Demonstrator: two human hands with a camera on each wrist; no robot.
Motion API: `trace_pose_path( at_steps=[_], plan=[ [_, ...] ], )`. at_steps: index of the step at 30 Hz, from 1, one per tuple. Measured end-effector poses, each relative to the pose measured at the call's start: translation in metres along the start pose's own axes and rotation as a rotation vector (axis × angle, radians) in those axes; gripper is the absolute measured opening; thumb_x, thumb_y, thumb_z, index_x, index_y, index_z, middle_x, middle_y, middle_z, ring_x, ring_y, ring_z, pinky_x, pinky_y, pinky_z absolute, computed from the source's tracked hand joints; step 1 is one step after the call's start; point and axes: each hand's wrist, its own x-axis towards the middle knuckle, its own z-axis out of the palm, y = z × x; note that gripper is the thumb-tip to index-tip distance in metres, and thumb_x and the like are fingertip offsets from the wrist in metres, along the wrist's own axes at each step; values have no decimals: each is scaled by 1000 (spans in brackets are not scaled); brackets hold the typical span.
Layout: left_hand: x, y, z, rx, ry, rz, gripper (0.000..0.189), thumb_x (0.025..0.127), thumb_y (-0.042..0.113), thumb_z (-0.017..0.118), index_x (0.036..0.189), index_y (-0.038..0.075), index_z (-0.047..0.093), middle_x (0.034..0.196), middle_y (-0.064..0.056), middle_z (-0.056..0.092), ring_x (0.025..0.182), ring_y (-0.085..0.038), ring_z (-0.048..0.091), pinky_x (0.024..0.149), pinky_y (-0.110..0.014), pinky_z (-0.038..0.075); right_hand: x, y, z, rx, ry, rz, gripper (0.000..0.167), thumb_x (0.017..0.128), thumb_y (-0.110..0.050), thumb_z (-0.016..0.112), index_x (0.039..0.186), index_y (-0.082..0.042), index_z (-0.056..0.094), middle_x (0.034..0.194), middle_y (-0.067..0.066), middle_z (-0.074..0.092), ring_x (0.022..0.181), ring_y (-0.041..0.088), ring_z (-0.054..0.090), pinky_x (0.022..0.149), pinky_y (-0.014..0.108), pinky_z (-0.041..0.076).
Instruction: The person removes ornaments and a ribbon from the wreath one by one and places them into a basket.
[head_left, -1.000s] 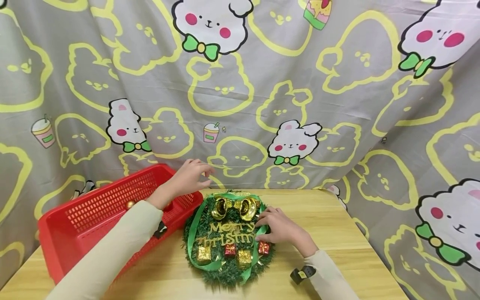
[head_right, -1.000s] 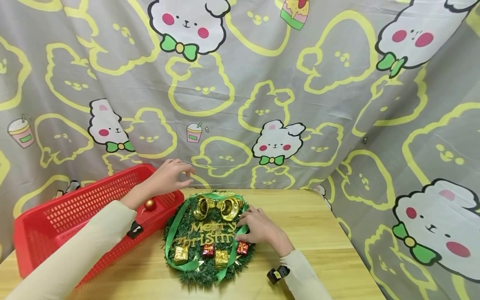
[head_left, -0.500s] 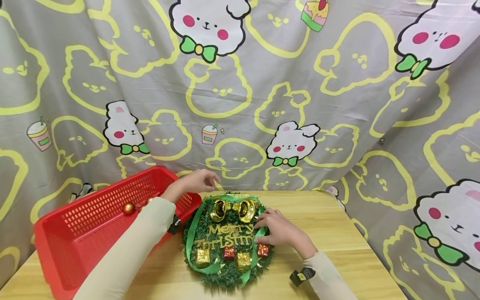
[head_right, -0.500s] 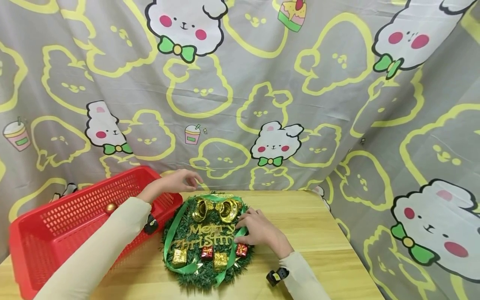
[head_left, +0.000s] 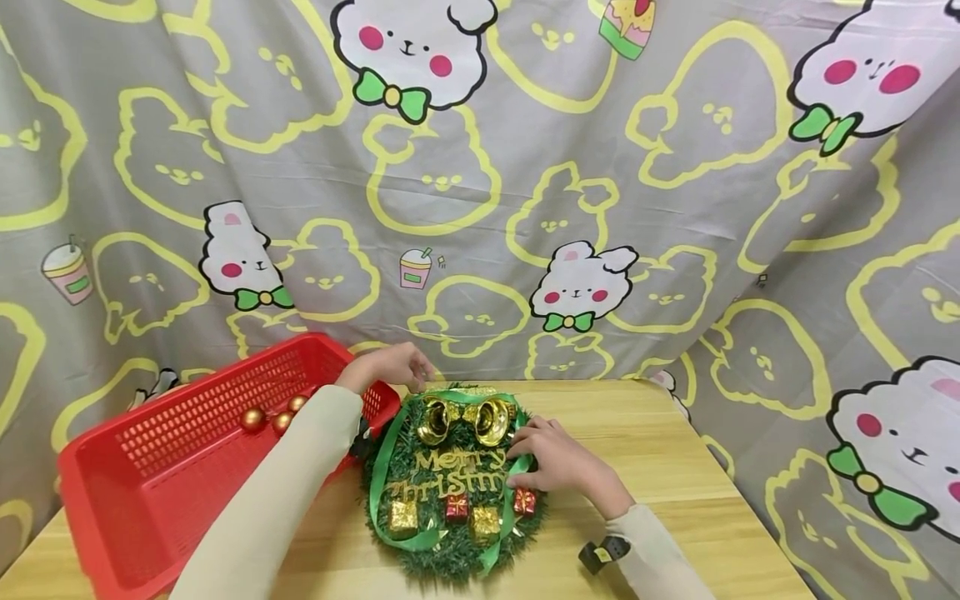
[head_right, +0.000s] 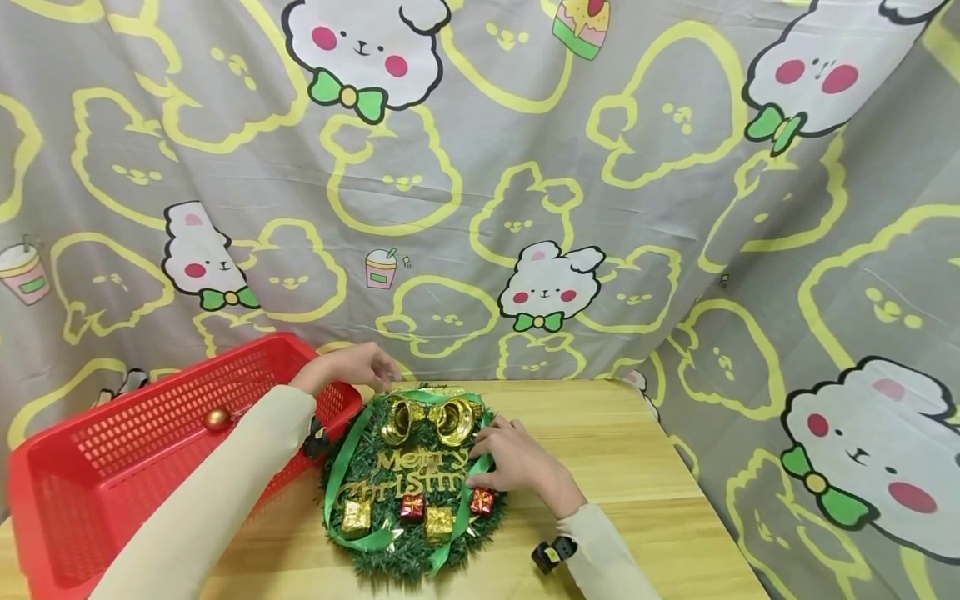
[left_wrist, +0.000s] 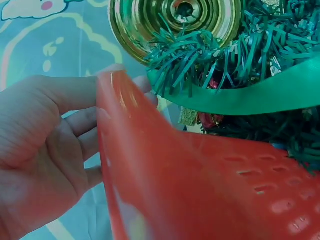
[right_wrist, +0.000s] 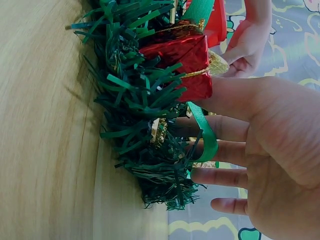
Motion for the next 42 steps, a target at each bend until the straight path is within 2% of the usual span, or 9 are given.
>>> trace_pose_path(
  at_steps=[5,7,13,19,22,30,36,42],
  plan=[
    [3,-3,1,-1,-20,-36,27,86,-9,62,113,-10,70,104,-20,76,81,-17,67,81,-41,58,0,-1,1,-2,5,-5,41,88,-46,76,116,-16,77,122,2,70,113,22,54,93,45,41],
    [4,-5,1,10,-26,-56,27,85,-8,62,111,-8,72,104,-17,76,76,-14,63,76,-36,56,0,-1,1,2,4,-4,41,88,-46,77,116,-16,77,122,3,70,113,22,54,93,46,41],
    [3,-9,2,16,-52,-95,24,87,-4,65,109,-3,75,105,-14,77,70,-11,60,63,-24,46,1,0,0,2,-6,2,41,88,-46,76,117,-16,77,123,2,70,113,22,53,93,46,41],
    [4,-11,4,-4,-22,-81,23,85,-6,64,105,-4,75,104,-14,76,65,-11,51,61,-24,42,1,0,-1,0,-5,4,40,88,-45,76,117,-17,77,123,2,70,113,23,54,94,47,41],
    [5,-12,6,-18,-14,-72,24,84,-8,63,105,-5,75,98,-13,76,63,-10,47,61,-24,42,0,0,-1,-1,-6,6,40,89,-45,76,117,-17,77,123,2,70,113,22,54,94,46,41],
    [2,-13,8,-58,26,-26,22,85,-7,66,105,-6,76,91,-13,77,70,-8,61,68,-23,49,0,1,0,-4,-2,2,41,88,-45,76,117,-17,77,122,2,70,113,22,54,92,45,41],
    [3,-17,8,-37,54,14,15,88,-2,69,100,-5,77,93,-12,78,75,-6,63,72,-23,52,1,1,1,-8,1,-1,40,88,-46,77,116,-17,77,122,2,70,112,22,54,92,45,41],
    [2,-19,9,-29,93,49,12,93,2,68,99,-4,77,93,-14,77,75,-9,62,71,-23,49,0,0,0,-11,1,-6,40,88,-45,76,116,-17,77,122,2,70,111,22,54,91,45,41]
  ],
)
